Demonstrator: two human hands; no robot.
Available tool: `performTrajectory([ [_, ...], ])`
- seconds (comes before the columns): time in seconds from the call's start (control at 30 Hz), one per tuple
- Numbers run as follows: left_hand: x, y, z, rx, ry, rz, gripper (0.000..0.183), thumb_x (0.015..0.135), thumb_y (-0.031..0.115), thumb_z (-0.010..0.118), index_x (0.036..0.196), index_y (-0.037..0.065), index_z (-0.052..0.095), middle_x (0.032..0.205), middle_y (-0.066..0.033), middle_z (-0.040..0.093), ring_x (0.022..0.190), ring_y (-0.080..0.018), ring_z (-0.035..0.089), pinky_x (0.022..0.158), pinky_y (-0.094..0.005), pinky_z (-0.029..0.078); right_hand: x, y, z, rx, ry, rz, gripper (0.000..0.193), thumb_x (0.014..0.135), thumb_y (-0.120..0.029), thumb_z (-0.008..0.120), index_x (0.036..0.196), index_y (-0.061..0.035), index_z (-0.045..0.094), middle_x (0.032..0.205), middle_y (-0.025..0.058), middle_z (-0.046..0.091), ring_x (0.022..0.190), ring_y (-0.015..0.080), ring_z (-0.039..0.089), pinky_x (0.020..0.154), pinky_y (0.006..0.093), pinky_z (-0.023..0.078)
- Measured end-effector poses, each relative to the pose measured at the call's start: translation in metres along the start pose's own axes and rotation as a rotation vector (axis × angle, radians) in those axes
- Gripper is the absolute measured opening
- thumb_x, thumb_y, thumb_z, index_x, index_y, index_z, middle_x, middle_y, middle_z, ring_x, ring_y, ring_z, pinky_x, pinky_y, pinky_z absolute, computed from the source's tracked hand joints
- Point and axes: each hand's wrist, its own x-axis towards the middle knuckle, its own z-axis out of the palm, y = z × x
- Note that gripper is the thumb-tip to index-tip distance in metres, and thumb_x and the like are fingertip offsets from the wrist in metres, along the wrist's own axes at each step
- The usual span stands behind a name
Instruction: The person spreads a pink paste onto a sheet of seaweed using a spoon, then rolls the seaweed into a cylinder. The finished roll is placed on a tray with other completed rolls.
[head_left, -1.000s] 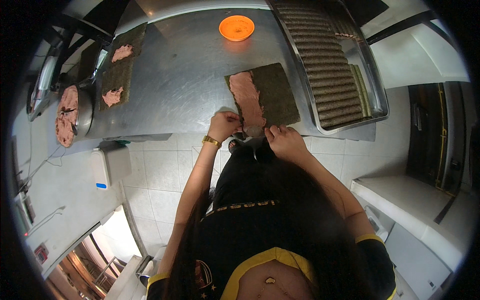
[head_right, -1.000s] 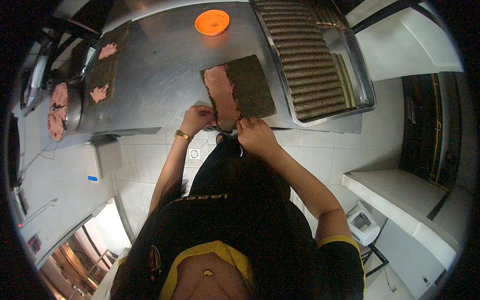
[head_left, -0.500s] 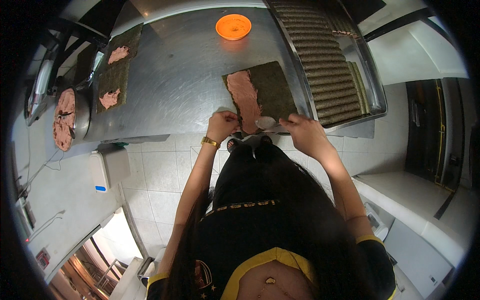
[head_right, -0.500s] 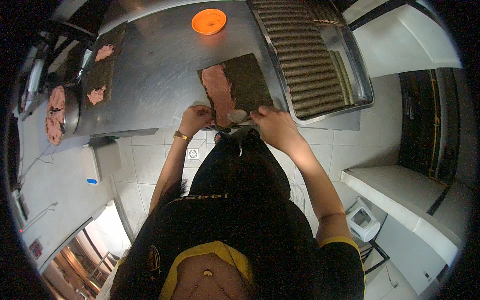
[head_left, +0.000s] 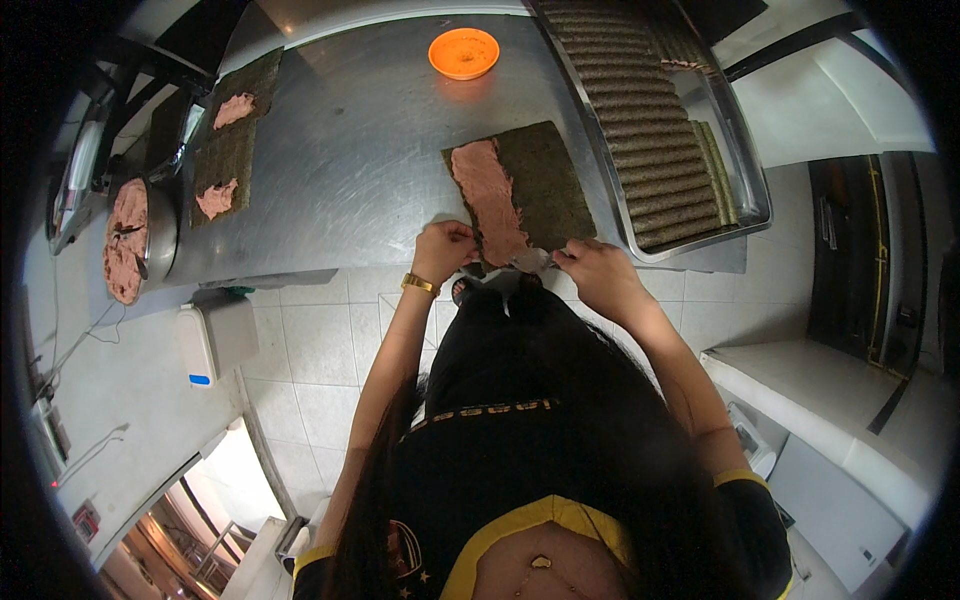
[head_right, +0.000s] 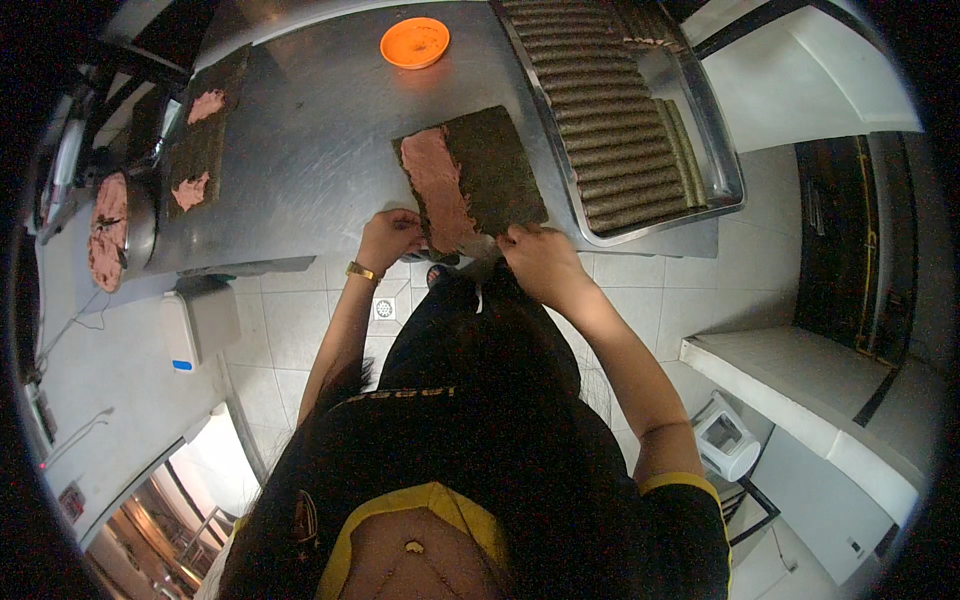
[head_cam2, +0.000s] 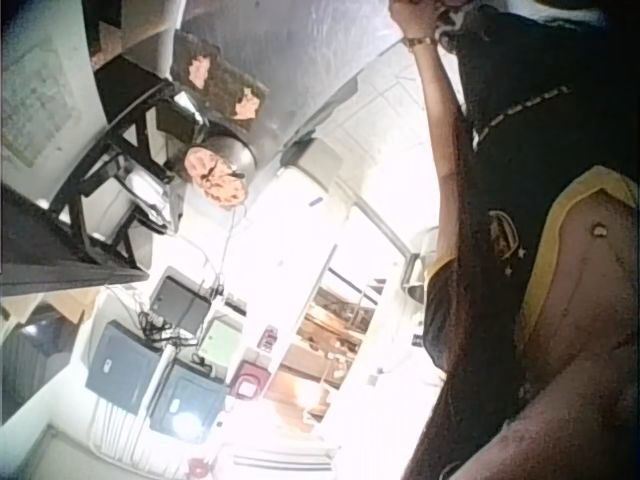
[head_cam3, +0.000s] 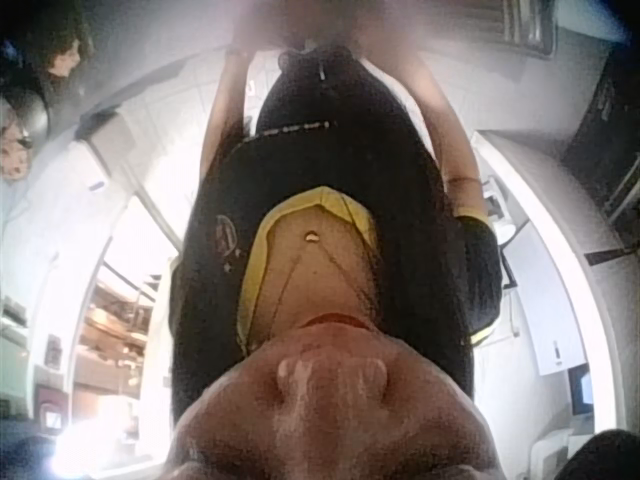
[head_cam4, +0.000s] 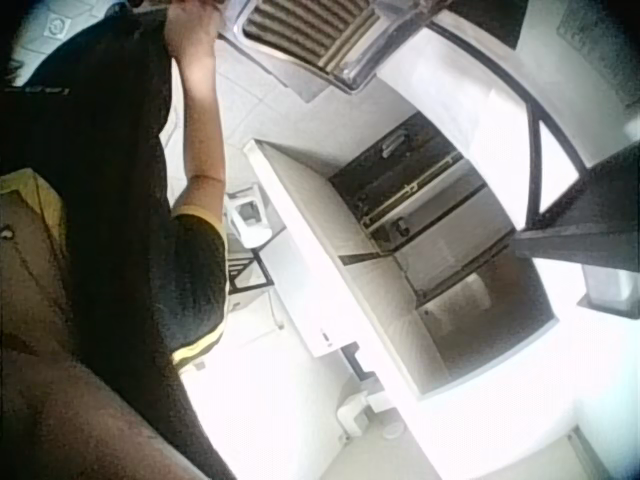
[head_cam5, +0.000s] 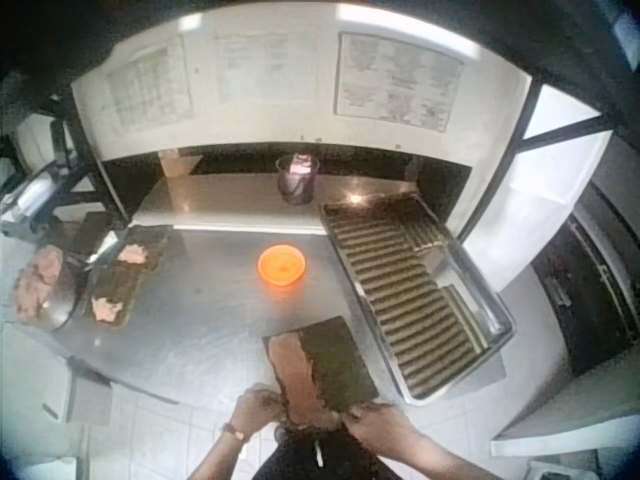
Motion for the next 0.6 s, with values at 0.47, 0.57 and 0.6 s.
performTrajectory([
  [0.47, 0.003, -0.005, 0.001, -0.107, -0.032, 0.0, 0.016, 0.079, 0.004, 0.063, 0.091, -0.005, 0.065, 0.078, -0.0103, 0.069, 0.065, -0.0155, 0.069, 0.057, -0.0259, 0.055, 0.023, -0.001, 0.005, 0.129, -0.009, 0.064, 0.03, 0.078, -0.01, 0.052, 0.106, -0.0064, 0.062, 0.096, 0.0122, 0.062, 0.086, 0.0328, 0.063, 0.074, 0.0433, 0.051],
  [0.57, 0.002, -0.002, 0.0, -0.136, -0.032, -0.01, 0.015, 0.078, 0.004, 0.063, 0.089, -0.005, 0.066, 0.076, -0.0103, 0.069, 0.066, -0.0169, 0.07, 0.058, -0.0253, 0.056, 0.014, -0.001, 0.004, 0.139, -0.065, 0.029, 0.029, 0.079, -0.009, 0.051, 0.105, -0.007, 0.063, 0.094, 0.0128, 0.061, 0.087, 0.0328, 0.063, 0.076, 0.0439, 0.051],
  [0.6, 0.002, -0.004, 0.0, -0.117, -0.028, -0.003, 0.015, 0.078, 0.004, 0.063, 0.089, -0.005, 0.066, 0.076, -0.0104, 0.069, 0.066, -0.0168, 0.07, 0.058, -0.0253, 0.055, 0.013, 0.001, -0.001, 0.137, -0.084, 0.006, 0.029, 0.079, -0.009, 0.051, 0.105, -0.0073, 0.064, 0.093, 0.0131, 0.061, 0.088, 0.0326, 0.063, 0.076, 0.0439, 0.051],
])
